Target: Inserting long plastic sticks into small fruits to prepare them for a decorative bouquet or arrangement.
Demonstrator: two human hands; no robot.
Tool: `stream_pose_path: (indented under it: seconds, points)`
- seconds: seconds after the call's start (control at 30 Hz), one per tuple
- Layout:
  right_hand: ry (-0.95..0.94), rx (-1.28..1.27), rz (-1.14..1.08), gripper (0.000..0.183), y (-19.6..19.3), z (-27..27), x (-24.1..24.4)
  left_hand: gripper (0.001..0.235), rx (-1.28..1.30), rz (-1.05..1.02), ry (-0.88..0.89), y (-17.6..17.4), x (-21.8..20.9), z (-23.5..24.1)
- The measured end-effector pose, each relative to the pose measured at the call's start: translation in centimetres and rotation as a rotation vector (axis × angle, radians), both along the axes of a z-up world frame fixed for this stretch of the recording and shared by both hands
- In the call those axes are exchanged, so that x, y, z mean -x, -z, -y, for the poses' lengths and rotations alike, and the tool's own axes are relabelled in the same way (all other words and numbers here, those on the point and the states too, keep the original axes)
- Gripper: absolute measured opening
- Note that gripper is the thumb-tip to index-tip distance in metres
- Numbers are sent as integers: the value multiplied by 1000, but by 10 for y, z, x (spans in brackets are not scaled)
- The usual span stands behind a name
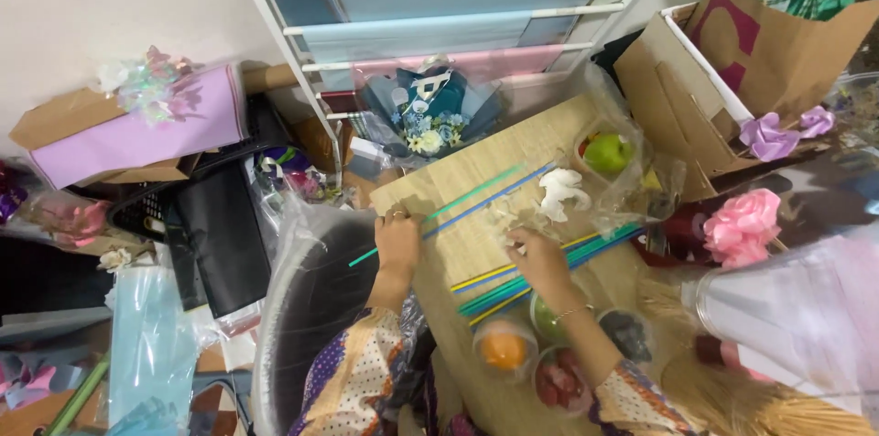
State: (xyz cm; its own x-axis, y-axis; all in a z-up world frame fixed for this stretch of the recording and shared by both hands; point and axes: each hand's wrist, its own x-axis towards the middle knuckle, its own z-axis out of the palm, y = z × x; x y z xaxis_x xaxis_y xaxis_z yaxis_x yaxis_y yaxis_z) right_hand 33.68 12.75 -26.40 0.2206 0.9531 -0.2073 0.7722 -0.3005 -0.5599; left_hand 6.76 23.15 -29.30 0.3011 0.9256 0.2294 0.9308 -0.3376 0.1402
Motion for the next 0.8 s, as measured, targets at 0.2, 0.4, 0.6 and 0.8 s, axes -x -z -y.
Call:
stream_pose_path:
  seconds: [0.2, 0.4, 0.6, 0.8]
  points:
    - [50, 198, 129, 23, -12, -22, 24, 17, 112, 17, 85, 2, -5, -1]
    - [66, 56, -77, 23, -56, -15, 20, 27, 258, 320, 53, -40, 16, 22]
    - [-406, -103, -38, 18, -95, 0, 67, 30, 354, 783, -89, -105, 51, 81]
    - [-844, 120, 346, 12, -21, 21, 104, 31, 359, 995, -232, -127, 107, 139]
